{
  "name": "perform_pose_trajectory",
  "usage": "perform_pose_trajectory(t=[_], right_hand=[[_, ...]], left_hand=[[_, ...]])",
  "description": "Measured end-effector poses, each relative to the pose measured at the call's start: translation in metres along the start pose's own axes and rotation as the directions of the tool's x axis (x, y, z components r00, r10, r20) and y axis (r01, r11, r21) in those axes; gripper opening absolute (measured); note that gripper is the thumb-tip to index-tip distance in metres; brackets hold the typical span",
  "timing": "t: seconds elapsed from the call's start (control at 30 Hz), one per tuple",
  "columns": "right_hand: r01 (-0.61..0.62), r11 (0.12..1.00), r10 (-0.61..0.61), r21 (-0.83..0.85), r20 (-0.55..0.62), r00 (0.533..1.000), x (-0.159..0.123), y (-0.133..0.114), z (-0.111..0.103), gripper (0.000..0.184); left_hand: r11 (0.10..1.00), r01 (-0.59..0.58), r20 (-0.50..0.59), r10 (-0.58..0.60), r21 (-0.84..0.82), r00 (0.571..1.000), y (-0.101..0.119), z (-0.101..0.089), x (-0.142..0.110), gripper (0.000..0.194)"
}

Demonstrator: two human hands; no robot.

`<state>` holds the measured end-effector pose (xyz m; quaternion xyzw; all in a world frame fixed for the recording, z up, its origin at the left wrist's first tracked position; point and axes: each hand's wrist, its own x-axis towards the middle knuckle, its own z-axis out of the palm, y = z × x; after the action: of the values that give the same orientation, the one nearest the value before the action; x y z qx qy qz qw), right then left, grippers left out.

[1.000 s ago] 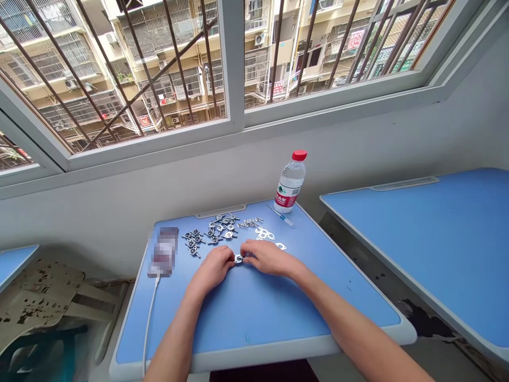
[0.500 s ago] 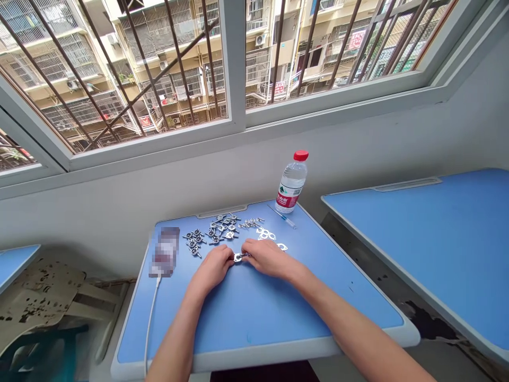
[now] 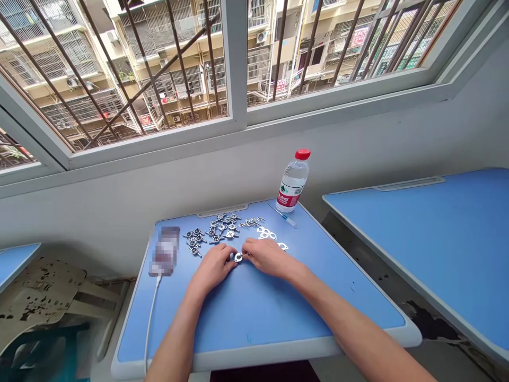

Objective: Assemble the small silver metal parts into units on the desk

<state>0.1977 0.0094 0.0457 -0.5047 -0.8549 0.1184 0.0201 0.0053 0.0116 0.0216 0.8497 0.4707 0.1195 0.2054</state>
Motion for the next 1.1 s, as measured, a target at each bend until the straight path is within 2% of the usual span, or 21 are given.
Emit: perform_pose_trajectory(t=[0.4, 0.7, 0.9, 1.1], right_hand=[[-0.011, 1.000, 0.011, -0.022, -0.006, 1.000, -0.002, -0.005, -0.003, 0.023], [-0.056, 0.998, 0.056, -0.007, 0.001, 0.998, -0.004, -0.018, 0.000, 0.025], [0.043, 0.995, -0.046, 0.086, 0.036, 0.998, -0.006, -0.010, 0.004, 0.019], [0.099, 0.988, -0.103, 0.117, 0.034, 0.994, -0.004, -0.003, 0.007, 0.026]], left_hand=[[0.997, -0.031, 0.005, 0.031, -0.069, 0.999, 0.002, 0.001, 0.003, 0.016], [0.999, -0.031, -0.026, 0.030, -0.017, 0.999, 0.005, 0.004, 0.001, 0.012], [0.999, -0.034, -0.024, 0.034, -0.006, 0.999, 0.004, 0.003, 0.000, 0.012], [0.998, -0.063, -0.029, 0.064, 0.018, 0.998, 0.000, 0.003, 0.000, 0.013]])
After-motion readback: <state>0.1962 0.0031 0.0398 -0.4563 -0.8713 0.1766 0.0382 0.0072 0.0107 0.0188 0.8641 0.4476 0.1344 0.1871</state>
